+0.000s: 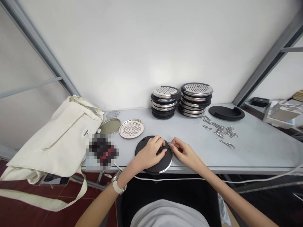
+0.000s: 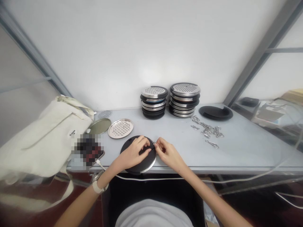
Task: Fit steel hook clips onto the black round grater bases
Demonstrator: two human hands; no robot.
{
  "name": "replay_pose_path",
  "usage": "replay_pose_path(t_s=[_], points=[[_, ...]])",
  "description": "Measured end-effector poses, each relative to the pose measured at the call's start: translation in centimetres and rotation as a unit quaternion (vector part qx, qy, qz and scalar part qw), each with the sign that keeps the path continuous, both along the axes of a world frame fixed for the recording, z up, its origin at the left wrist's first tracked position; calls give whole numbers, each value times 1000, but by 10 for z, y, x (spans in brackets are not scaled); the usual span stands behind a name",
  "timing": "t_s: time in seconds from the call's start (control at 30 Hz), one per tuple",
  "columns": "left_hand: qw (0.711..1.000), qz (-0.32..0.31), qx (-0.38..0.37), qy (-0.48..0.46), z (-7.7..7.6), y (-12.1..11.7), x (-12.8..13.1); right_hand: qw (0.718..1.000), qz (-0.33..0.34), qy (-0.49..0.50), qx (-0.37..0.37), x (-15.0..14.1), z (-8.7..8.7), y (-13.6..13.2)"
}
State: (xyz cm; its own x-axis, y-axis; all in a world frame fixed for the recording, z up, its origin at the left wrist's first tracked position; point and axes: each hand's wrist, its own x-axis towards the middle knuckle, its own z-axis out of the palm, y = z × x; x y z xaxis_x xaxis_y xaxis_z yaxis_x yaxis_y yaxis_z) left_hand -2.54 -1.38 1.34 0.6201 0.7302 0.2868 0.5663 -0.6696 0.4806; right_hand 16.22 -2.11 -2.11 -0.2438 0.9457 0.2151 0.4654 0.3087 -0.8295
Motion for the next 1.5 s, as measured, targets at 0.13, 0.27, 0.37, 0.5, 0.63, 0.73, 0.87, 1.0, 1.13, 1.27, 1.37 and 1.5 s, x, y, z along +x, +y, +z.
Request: replay_pose_path(t_s=[0.13, 0.27, 0.37, 0.5, 0.63, 0.73, 0.87, 1.0, 1.13, 1.27, 1.37, 1.5], points=[[1000, 10, -2, -1, -2, 0, 0, 1000, 4, 6, -9, 0, -1, 0], [1000, 6, -2, -2, -2, 1, 0, 1000, 0, 6, -5, 0, -1, 0], [1000, 6, -2, -4, -2, 1, 0, 1000, 4, -2, -4, 0, 0, 0], [1000, 5, -3, -6, -2, 0, 0, 1000, 8, -20, 1, 0, 1, -1], [1000, 5, -2, -8, -2, 0, 0, 999, 8, -39, 8, 0, 1, -1], [1000, 6, 0, -4, -2, 0, 1, 998, 9, -60, 9, 0, 1, -2], [1000, 7, -4, -5, -1, 0, 0, 996, 10, -83, 10, 0, 1, -2], [1000, -5, -3, -19, 0, 0, 0, 995, 8, -95, 20, 0, 0, -1], [999, -48, -2, -23, 1, 0, 0, 995, 8, -95, 29, 1, -2, 0], [998, -50, -34, -36, -2, 0, -2, 994, 6, -103, 30, 0, -3, 0], [998, -38, -31, -41, -5, 1, -2, 993, 1, -117, 28, 0, -3, 0], [998, -23, -21, -52, -7, 2, -2, 991, -2, -130, 28, 0, -3, -1]])
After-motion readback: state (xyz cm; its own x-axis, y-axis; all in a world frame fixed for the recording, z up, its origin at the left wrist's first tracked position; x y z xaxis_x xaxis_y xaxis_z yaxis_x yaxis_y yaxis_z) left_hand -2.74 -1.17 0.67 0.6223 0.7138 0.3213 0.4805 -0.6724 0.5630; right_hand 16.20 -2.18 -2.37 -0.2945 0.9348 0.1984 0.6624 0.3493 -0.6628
